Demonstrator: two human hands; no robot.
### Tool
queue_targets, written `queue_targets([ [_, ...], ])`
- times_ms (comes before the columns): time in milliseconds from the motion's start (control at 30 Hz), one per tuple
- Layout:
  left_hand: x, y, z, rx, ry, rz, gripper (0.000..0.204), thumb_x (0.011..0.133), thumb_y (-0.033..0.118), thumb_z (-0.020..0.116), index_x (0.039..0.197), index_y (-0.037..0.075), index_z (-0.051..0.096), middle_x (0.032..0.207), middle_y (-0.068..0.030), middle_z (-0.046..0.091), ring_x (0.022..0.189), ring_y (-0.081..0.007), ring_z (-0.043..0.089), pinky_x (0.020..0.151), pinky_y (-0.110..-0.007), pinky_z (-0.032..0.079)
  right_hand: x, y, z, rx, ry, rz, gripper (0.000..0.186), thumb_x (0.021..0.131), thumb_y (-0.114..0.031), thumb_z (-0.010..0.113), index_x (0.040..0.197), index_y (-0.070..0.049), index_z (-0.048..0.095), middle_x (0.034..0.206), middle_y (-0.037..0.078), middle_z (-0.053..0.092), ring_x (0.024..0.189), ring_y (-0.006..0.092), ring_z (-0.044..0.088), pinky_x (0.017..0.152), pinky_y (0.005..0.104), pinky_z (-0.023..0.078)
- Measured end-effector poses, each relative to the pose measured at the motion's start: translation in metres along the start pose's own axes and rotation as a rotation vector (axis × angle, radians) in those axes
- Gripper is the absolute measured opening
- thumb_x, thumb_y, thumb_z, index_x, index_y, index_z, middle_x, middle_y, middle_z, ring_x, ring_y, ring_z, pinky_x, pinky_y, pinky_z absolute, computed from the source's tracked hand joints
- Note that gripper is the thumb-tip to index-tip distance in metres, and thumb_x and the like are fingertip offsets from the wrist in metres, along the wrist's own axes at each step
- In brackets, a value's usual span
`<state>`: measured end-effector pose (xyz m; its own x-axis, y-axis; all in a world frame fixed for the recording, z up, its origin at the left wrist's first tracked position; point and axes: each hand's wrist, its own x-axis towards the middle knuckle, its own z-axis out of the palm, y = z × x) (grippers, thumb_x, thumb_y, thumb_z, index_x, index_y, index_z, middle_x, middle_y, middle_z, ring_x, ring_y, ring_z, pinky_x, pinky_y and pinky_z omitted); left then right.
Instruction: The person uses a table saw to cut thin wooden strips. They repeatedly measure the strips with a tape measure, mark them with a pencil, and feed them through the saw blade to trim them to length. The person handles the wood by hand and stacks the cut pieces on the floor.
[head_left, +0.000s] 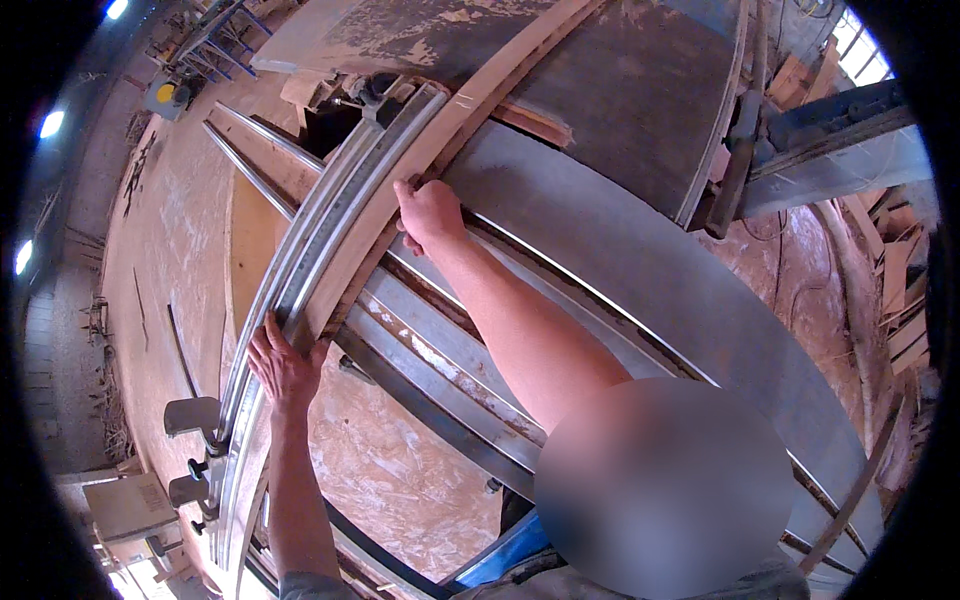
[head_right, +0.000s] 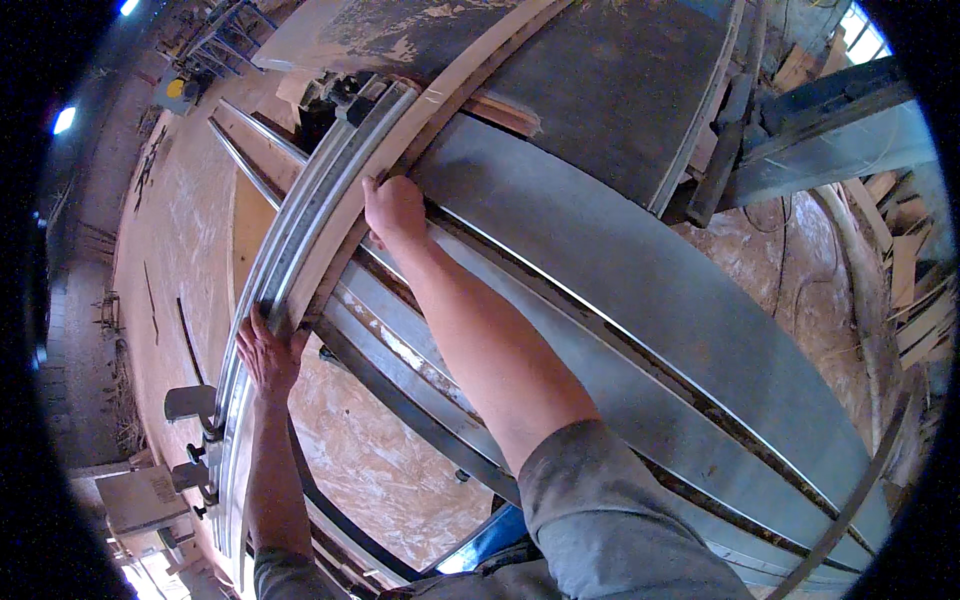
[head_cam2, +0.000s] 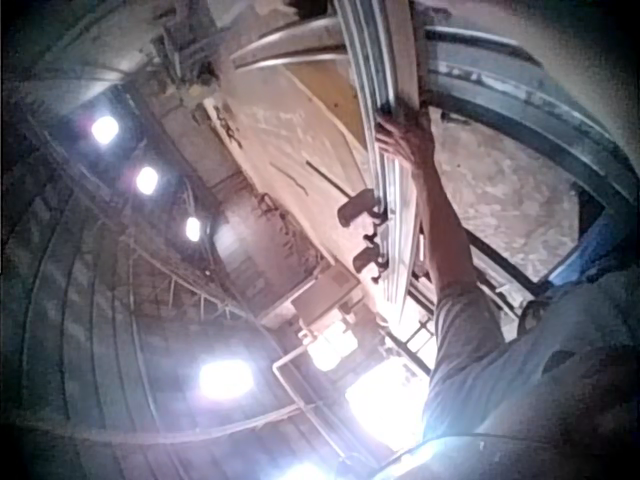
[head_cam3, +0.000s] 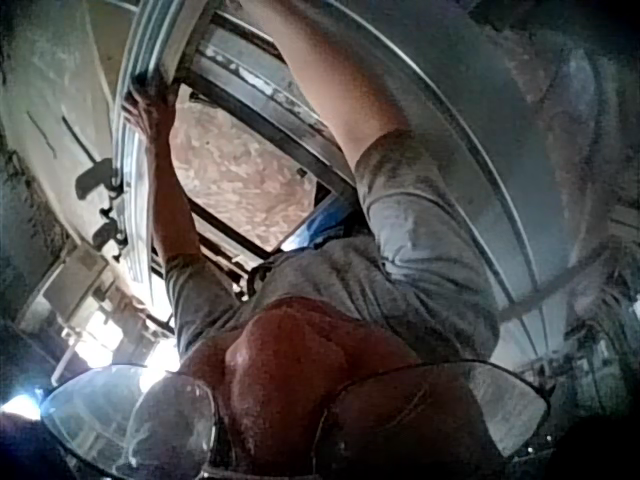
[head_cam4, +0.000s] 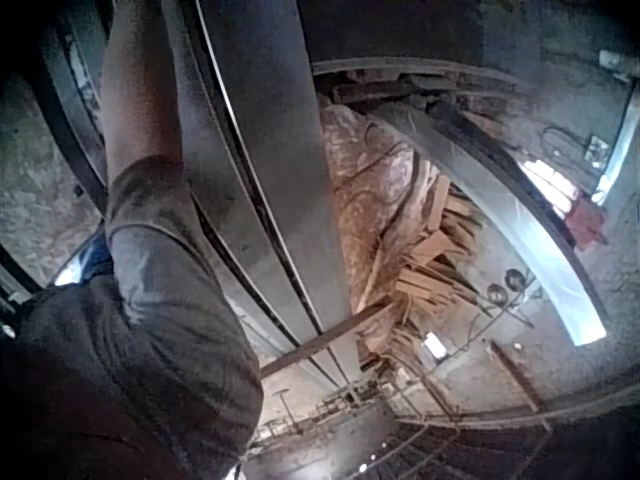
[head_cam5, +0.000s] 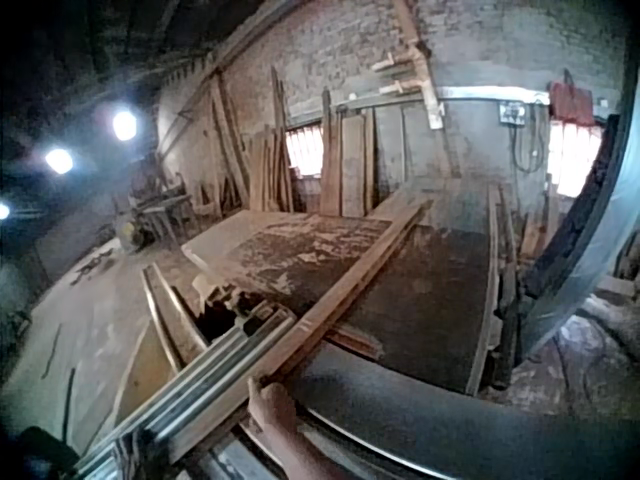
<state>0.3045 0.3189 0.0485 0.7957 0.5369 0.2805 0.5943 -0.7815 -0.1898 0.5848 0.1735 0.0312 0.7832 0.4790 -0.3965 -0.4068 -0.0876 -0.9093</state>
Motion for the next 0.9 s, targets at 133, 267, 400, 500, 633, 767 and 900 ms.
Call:
queue_targets([
  [133,0.005,0.003,0.0,-0.009,0.027,0.047,0.1,0.072,0.055,0.073,0.144,-0.001,0.033,0.128,-0.0238,0.045,0.118,-0.0411,0.043,0.103,-0.055,0.031,0.016,0.002,0.0,0.054,0.064,0.053,0.044,0.095,-0.031,0.056,0.067,0.003,0.054,0.056,0.01,0.057,0.04,0.0191,0.056,0.03,0.0358,0.038],
  [267,0.006,0.002,0.0,-0.011,0.028,0.049,0.101,0.072,0.058,0.072,0.143,-0.002,0.033,0.128,-0.024,0.045,0.118,-0.0409,0.043,0.102,-0.055,0.032,0.025,0.01,0.004,-0.07,0.1,0.009,0.048,0.095,-0.035,0.051,0.075,0.007,0.062,0.062,0.02,0.063,0.056,0.031,0.065,0.053,0.0418,0.051],
  [400,0.008,0.005,0.0,-0.011,0.063,0.064,0.102,0.072,0.06,0.072,0.143,-0.002,0.034,0.128,-0.0241,0.045,0.117,-0.041,0.043,0.101,-0.055,0.032,0.044,0.026,0.012,-0.222,0.218,-0.089,0.053,0.095,-0.039,0.05,0.082,0.009,0.066,0.081,0.029,0.067,0.082,0.0416,0.068,0.075,0.0471,0.056],
  [500,-0.001,-0.003,-0.001,0.004,0.024,0.013,0.102,0.072,0.062,0.071,0.143,-0.002,0.034,0.129,-0.0243,0.045,0.117,-0.0413,0.043,0.101,-0.055,0.033,0.035,0.025,0.024,-0.252,0.211,-0.067,0.051,0.095,-0.039,0.051,0.084,0.008,0.067,0.091,0.031,0.067,0.092,0.0428,0.067,0.079,0.0485,0.055],
  [633,0.012,0.008,-0.002,0.002,0.035,0.058,0.101,0.075,0.062,0.069,0.143,-0.003,0.032,0.128,-0.0257,0.045,0.117,-0.043,0.044,0.101,-0.056,0.033,0.06,0.041,0.02,-0.285,0.411,-0.237,0.054,0.097,-0.039,0.051,0.073,0.009,0.059,0.056,0.017,0.06,0.046,0.027,0.062,0.041,0.0393,0.049],
  [767,0.002,0.0,0.0,0.012,0.004,-0.004,0.103,0.071,0.061,0.072,0.144,0.0,0.033,0.13,-0.0237,0.044,0.12,-0.0421,0.042,0.103,-0.056,0.031,0.025,0.015,0.017,-0.131,0.188,-0.064,0.054,0.097,-0.038,0.053,0.071,0.01,0.056,0.054,0.017,0.059,0.044,0.0271,0.061,0.041,0.0395,0.049],
  [900,0.005,0.006,-0.001,-0.006,-0.023,-0.025,0.103,0.07,0.059,0.074,0.145,0.001,0.032,0.131,-0.0234,0.043,0.121,-0.0421,0.041,0.104,-0.056,0.03,0.003,0.005,-0.002,-0.023,0.039,-0.025,0.046,0.095,-0.034,0.058,0.078,0.009,0.054,0.065,0.022,0.063,0.055,0.0333,0.066,0.05,0.0438,0.053],
])
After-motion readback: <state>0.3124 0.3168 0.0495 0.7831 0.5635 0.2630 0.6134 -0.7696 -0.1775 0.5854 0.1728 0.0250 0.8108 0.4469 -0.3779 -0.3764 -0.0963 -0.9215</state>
